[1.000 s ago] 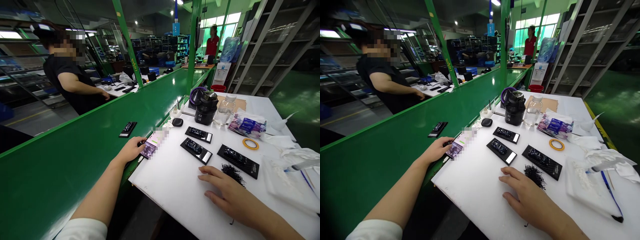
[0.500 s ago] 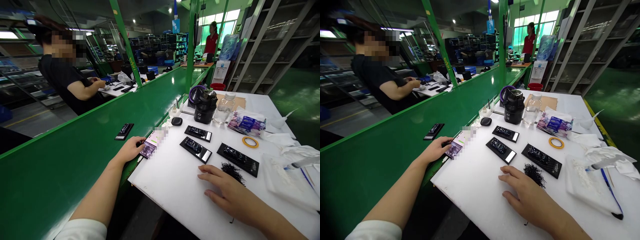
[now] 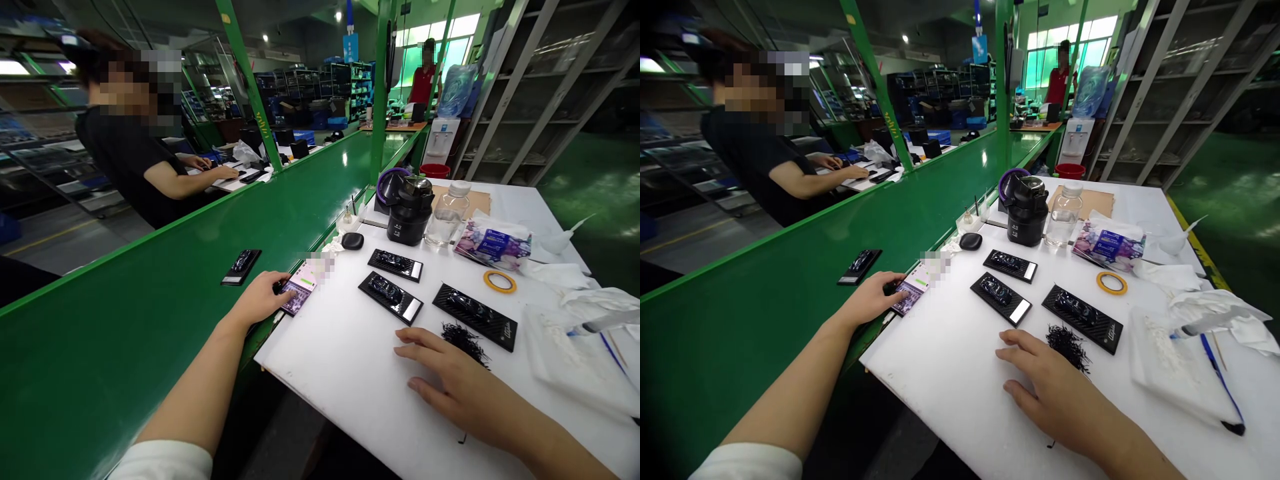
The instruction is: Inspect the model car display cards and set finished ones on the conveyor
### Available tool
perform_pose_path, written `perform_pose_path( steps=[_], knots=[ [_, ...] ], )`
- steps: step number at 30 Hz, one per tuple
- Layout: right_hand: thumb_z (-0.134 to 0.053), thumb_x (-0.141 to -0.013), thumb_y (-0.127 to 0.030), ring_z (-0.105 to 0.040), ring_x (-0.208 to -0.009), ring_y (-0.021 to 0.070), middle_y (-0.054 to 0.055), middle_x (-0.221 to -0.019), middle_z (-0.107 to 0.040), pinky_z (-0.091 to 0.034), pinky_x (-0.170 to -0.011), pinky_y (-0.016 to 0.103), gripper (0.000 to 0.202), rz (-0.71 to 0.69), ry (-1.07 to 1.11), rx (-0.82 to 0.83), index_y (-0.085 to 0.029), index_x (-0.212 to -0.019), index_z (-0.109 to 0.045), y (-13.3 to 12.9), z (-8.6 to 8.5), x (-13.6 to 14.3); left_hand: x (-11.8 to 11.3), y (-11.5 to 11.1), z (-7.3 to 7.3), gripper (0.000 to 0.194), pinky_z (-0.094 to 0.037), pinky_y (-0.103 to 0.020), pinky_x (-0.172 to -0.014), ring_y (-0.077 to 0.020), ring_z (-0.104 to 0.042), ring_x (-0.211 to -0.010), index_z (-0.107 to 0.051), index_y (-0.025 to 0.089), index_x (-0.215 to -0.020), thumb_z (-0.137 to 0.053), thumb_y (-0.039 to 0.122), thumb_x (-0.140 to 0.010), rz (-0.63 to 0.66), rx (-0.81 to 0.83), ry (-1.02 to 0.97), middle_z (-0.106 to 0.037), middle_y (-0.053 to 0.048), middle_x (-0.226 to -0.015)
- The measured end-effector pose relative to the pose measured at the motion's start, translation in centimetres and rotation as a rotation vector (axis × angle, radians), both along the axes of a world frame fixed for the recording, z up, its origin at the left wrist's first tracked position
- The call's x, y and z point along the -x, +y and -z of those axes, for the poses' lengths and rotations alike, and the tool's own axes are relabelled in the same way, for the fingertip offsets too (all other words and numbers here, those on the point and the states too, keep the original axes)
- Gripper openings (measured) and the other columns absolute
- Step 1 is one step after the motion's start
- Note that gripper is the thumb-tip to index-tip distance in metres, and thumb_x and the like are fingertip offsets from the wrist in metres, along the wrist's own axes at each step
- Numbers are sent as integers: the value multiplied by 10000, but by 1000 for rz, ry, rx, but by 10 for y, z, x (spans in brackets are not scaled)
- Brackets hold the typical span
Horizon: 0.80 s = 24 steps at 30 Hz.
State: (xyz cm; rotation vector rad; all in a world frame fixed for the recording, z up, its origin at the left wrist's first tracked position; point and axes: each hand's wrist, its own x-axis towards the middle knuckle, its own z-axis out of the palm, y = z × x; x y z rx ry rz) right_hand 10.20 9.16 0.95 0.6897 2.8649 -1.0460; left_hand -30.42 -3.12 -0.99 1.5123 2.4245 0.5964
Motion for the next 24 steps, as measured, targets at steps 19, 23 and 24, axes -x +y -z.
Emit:
perform_pose_path(
  steps=[19, 23, 24],
  knots=[
    [-507, -983, -362, -425, -1400, 237, -22, -1571, -362, -348, -1194, 405, 417, -4, -39, -13, -351, -1395, -568, 1, 6, -1, 6, 12, -2, 440, -519, -375, -871, -300, -692, -980, -767, 194, -978, -521, 515, -806, -136, -11, -130, -767, -65, -1062],
    [-506, -983, -364, -418, -1403, 220, -29, -1562, -375, -348, -1194, 391, 406, -16, -33, -14, -350, -1383, -577, 2, 6, 0, 4, 13, 0, 442, -509, -363, -855, -299, -688, -974, -768, 196, -967, -549, 536, -788, -169, -25, -110, -770, -62, -1056],
    [-505, -983, -365, -421, -1400, 217, -29, -1559, -378, -351, -1192, 387, 402, -17, -28, -15, -348, -1378, -580, 2, 6, 0, 4, 13, 1, 449, -508, -361, -847, -296, -689, -966, -765, 193, -977, -552, 540, -787, -172, -24, -108, -770, -63, -1053]
  ],
)
